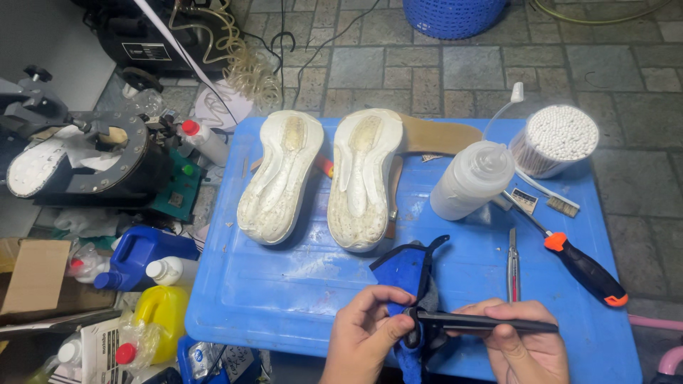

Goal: The person applies a white liquid adhesive to the bottom of two white shoe insoles using a brush. They then pick up two black shoe sole pieces and apply the same adhesive to their surfaces, spreading it evenly with the brush.

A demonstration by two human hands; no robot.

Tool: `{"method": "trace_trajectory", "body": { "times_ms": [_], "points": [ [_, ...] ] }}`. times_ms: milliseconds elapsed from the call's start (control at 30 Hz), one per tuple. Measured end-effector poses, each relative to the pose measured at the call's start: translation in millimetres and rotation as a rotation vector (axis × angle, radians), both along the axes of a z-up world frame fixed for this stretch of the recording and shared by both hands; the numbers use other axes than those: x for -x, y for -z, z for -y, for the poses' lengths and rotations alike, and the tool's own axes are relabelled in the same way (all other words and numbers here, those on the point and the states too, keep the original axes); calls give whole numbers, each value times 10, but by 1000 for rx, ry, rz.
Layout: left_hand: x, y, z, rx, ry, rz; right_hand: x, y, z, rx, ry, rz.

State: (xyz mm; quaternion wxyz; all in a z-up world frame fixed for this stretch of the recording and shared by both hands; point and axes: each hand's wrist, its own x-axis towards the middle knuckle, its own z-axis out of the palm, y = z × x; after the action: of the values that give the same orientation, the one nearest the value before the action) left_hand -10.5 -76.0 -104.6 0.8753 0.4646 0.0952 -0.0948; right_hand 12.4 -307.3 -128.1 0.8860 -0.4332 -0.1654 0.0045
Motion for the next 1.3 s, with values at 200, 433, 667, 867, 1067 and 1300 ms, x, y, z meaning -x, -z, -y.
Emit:
{"method": "trace_trajectory", "body": {
  "times_ms": [200,433,667,867,1067,1300],
  "points": [
    [24,-134,59,-35,29,127,41,207,12,-124,-55,-197],
    [98,-252,-66,-793,10,493,45,371,153,142,-4,-51],
    [235,-405,-575,-993,233,406,-227,153,952,319,120,-19],
    [321,-604,-1328,-1138,191,195,-332,574,1324,-65,241,-66],
    [284,-841,-1647,-1453,-81,27,-281,667,1033,186,309,-56],
    [233,-929,-1812,-1630,-168,244,-379,388,789,285,329,-116]
  ]
}}
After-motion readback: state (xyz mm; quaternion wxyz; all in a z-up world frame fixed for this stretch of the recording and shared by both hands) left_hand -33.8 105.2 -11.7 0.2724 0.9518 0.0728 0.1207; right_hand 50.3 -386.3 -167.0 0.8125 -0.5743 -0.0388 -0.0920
